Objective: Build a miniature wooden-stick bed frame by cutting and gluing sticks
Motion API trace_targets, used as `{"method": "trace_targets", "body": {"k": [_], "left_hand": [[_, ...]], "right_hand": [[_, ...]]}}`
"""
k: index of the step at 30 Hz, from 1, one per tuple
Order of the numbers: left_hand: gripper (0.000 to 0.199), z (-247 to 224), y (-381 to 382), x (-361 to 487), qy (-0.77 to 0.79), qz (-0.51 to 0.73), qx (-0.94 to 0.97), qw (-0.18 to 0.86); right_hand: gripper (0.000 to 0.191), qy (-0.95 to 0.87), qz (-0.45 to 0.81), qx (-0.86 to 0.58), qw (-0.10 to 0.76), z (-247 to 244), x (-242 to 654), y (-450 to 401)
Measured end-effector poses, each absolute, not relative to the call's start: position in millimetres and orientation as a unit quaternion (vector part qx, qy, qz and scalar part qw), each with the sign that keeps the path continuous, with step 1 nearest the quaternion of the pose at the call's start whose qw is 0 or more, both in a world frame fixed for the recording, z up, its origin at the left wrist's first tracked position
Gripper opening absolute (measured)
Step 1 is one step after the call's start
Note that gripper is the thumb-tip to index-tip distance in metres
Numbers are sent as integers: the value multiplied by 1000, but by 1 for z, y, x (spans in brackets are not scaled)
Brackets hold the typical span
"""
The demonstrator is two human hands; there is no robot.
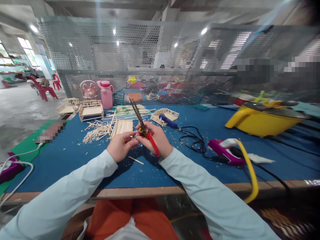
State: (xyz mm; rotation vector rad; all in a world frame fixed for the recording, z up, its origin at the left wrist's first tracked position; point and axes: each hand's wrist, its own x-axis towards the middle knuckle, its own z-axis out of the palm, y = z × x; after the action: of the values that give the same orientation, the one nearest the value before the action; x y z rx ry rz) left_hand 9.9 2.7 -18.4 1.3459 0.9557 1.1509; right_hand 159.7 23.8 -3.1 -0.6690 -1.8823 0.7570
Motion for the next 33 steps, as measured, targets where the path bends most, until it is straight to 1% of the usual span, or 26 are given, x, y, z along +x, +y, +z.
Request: {"method": "trace_targets", "body": {"k": [4,7,9,13,16,20,25,27,31,33], "left_hand": [[32,-21,4,9,434,469,568,519],[25,-18,4,10,444,483,556,510],[21,-14,3,10,439,504,529,523],[13,-9,6,11,430,537,431,583],[12,-6,7,11,426,546,383,612],[12,-5,8,11,413,557,368,619],[21,-7,7,10,399,557,385,618],[23,-8,7,11,400,552,386,622],[25,-8,8,10,395,551,382,628],[24,-8,7,9,395,550,382,628]], "right_hand": [[25,-796,231,-276,487,-9,157,23],[27,-792,210,-275,504,-10,156,22],[29,-773,221,-273,529,-8,155,21],[28,-730,224,-273,585,-3,160,25],[27,-743,213,-295,562,-1,165,29],[21,-754,220,-313,534,-2,168,31],[19,-763,232,-315,515,-4,165,30],[20,-777,214,-319,498,-5,165,31],[30,-824,134,-320,449,-3,171,35],[32,-826,121,-325,444,-2,174,37]]}}
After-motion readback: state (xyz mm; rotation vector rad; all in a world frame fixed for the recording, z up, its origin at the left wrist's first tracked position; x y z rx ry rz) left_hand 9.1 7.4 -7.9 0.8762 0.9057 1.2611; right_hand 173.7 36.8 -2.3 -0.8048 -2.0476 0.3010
